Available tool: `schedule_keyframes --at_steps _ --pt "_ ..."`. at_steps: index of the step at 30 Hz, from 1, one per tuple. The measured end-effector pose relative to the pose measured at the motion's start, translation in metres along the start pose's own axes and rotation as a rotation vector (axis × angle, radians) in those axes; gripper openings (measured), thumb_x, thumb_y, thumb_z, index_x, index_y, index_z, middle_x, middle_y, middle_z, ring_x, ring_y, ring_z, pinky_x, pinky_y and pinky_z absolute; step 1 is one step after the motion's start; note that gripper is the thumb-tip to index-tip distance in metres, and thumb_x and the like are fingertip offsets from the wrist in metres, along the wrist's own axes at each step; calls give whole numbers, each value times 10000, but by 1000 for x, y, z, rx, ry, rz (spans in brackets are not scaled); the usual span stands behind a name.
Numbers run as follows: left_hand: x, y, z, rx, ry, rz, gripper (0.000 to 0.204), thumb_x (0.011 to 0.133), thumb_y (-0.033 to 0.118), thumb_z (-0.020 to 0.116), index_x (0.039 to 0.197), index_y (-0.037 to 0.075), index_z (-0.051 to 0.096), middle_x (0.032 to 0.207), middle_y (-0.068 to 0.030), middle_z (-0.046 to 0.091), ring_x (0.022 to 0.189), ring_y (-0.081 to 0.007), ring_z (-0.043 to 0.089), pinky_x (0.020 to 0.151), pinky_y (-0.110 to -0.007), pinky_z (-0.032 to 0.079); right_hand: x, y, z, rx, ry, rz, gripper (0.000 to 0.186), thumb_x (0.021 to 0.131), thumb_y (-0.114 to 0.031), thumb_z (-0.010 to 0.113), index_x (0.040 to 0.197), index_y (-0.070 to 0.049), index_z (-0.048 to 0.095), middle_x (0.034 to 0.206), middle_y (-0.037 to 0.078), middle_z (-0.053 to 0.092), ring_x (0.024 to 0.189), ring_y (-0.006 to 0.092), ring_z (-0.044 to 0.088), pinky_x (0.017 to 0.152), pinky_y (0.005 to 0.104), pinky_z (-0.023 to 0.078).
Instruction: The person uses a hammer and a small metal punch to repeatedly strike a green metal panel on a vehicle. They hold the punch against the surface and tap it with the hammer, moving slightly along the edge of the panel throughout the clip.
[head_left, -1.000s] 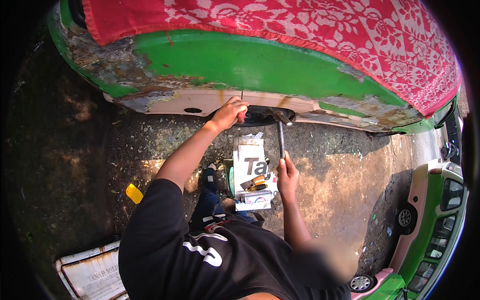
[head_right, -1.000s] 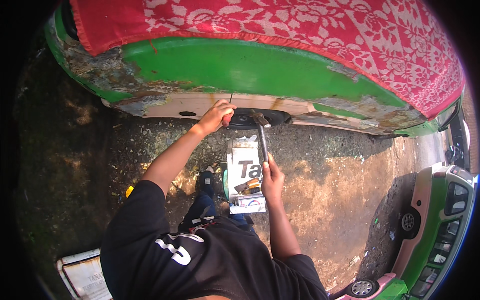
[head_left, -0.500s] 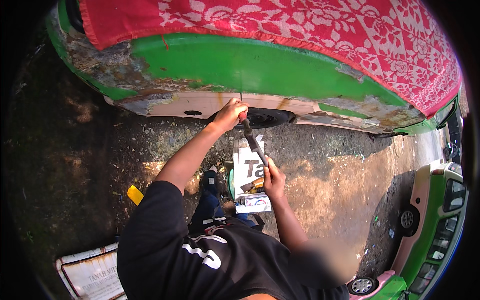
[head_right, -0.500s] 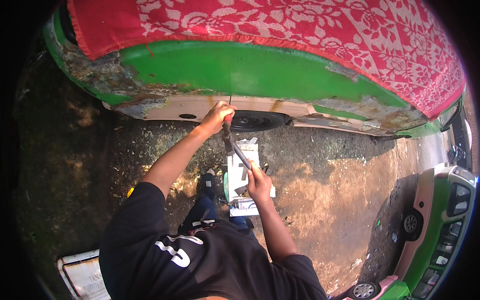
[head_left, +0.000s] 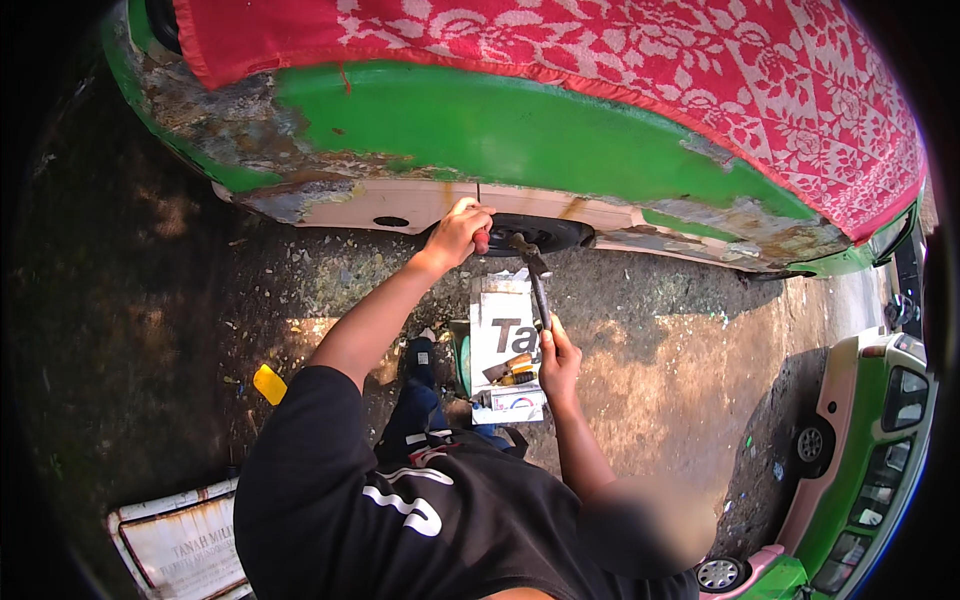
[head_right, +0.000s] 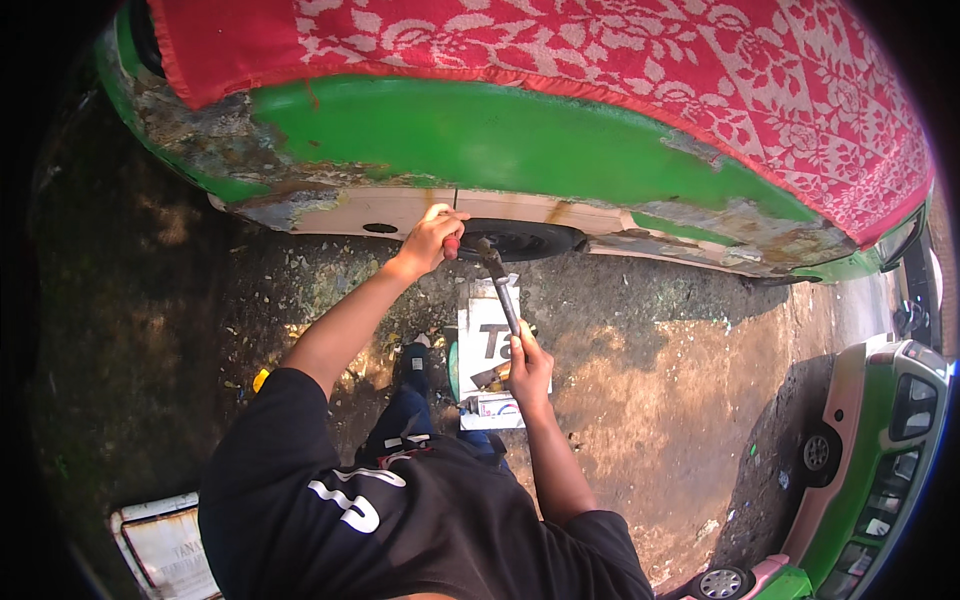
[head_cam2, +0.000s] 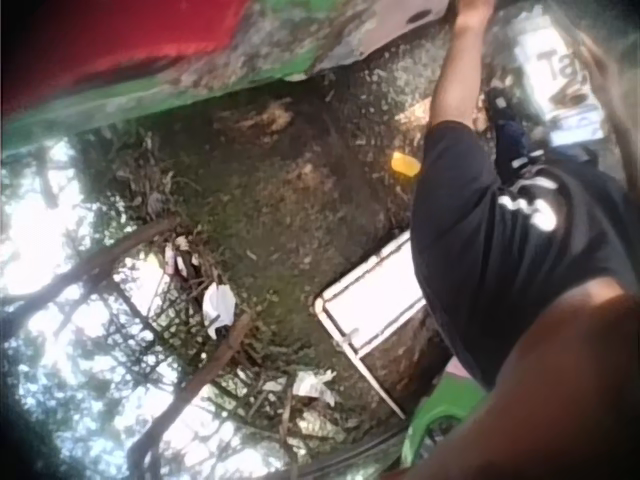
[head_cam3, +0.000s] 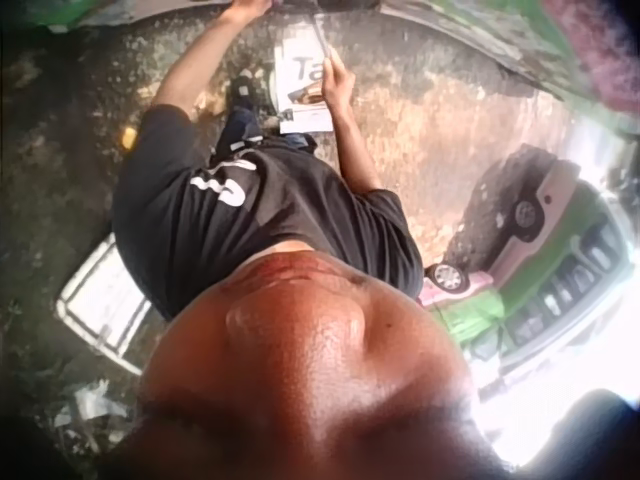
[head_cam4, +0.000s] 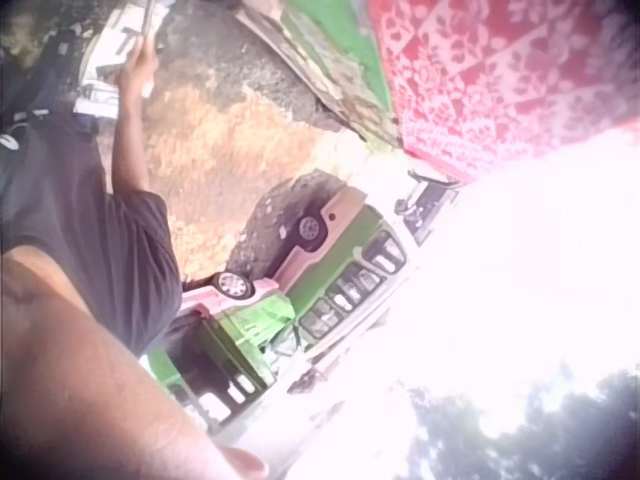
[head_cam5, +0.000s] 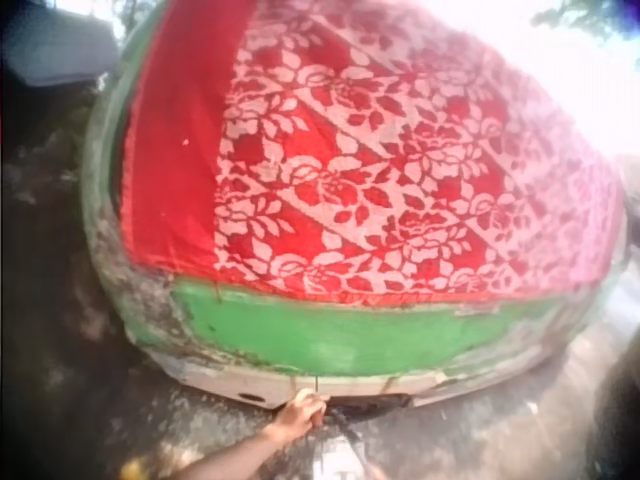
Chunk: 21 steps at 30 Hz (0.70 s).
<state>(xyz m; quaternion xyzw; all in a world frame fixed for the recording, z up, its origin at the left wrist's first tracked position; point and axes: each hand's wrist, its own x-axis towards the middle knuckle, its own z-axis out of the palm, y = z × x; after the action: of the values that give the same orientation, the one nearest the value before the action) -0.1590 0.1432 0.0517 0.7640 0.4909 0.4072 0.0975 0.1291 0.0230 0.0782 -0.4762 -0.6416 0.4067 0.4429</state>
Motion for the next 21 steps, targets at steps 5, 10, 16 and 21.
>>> schedule_keyframes --at_steps 5,10,16,21 --pt "-11 0 -8 -930 47 -716 106 746 -49 606 797 31 559 860 -68 573 843 -202 558 595 -315 487 -7 -6 -1 -11 -46 136 296 961 -117 573 1233 -9 620 679 73 601 634 79 553 583 265 450" --pt "-10 3 -12 -46 131 -58 209 667 -77 632 814 51 556 889 -66 644 976 -258 590 794 -350 493 -8 -5 0 -35 -55 48 316 957 -116 577 1247 6 608 824 131 688 732 103 632 654 281 496" --pt "-12 -11 -13 -6 143 -45 285 635 -116 630 845 63 560 949 -67 684 1012 -283 607 891 -383 459 -6 -10 3 -59 -82 74 320 949 -93 580 1249 14 606 947 174 712 800 144 677 709 287 513" --pt "-9 -13 -17 -135 203 -111 262 634 -123 640 828 45 587 762 -10 611 827 -200 581 842 -327 462 10 -33 12 -47 -78 -196 333 933 -55 589 1262 -5 604 938 167 701 740 181 658 692 289 501"
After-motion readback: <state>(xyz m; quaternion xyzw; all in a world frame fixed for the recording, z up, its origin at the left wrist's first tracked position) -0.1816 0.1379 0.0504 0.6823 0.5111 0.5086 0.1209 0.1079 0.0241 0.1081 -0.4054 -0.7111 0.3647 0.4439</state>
